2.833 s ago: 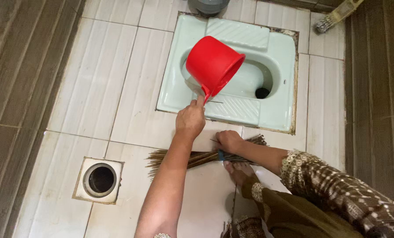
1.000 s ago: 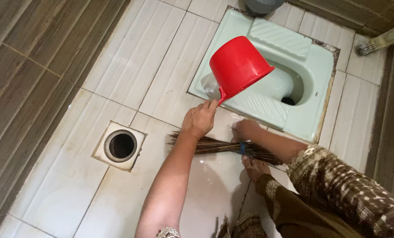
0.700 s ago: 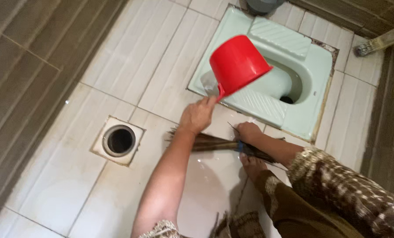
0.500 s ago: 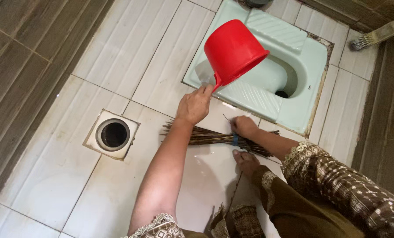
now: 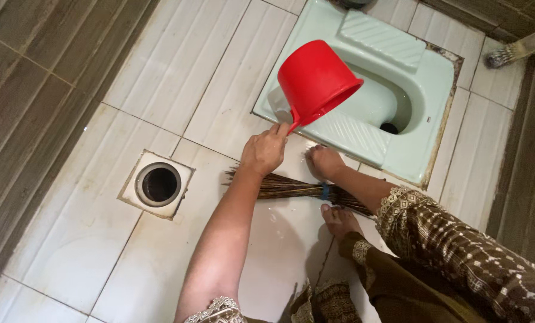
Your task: The person cleans the bathroom floor and squat toilet by scooping water from a basin with a mug, pouring the water across the tiled floor and toilet, and sweeping and scrubbing the surfaces using a handheld broom.
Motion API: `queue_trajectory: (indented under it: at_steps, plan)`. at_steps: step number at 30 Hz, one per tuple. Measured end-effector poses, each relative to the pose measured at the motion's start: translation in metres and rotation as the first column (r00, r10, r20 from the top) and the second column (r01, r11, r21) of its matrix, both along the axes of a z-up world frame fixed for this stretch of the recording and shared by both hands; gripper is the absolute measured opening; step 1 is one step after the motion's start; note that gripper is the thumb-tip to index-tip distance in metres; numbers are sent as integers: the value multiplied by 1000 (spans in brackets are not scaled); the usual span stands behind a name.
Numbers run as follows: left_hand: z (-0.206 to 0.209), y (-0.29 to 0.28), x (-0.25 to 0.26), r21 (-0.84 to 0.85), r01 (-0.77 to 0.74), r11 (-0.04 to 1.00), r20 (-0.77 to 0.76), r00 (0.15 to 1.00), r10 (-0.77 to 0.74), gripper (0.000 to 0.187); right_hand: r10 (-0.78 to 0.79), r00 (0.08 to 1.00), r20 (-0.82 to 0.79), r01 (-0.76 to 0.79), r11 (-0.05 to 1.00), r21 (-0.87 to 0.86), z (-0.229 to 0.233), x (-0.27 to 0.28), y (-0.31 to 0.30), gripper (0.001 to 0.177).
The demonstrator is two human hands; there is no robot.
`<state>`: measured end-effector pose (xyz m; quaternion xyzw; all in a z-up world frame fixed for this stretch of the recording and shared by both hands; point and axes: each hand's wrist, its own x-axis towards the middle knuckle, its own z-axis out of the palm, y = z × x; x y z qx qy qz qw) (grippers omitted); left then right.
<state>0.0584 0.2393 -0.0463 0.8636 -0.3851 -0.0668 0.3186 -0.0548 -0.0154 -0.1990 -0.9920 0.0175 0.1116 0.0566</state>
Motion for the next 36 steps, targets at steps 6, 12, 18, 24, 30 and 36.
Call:
queue_trajectory:
  at_steps: [6, 12, 18, 24, 30, 36]
  plan:
    - [-7, 15, 8, 20, -39, 999, -42, 998, 40, 17, -226, 962, -154, 253, 949, 187, 38, 35, -38, 14]
    - [-3, 16, 14, -42, -80, 996, -39, 996, 78, 20, 326, 935, -143, -262, 902, 344, 99, -10, -33, 21]
    - [3, 7, 18, -70, -102, 992, -9, 995, 101, 18, 396, 900, -183, -365, 913, 183, 117, -71, 7, 64]
    - [12, 10, 23, -91, -132, 987, 33, 990, 135, 23, 453, 809, -374, -393, 891, 228, 88, -65, 31, 56]
    - [21, 35, 31, -137, -212, 968, 73, 972, 223, 17, 24, 954, -298, -40, 998, -45, 97, -19, 9, 56]
    - [32, 56, 44, -83, -288, 954, 52, 955, 293, 21, -109, 751, -651, 300, 935, 189, 137, -21, 90, 38]
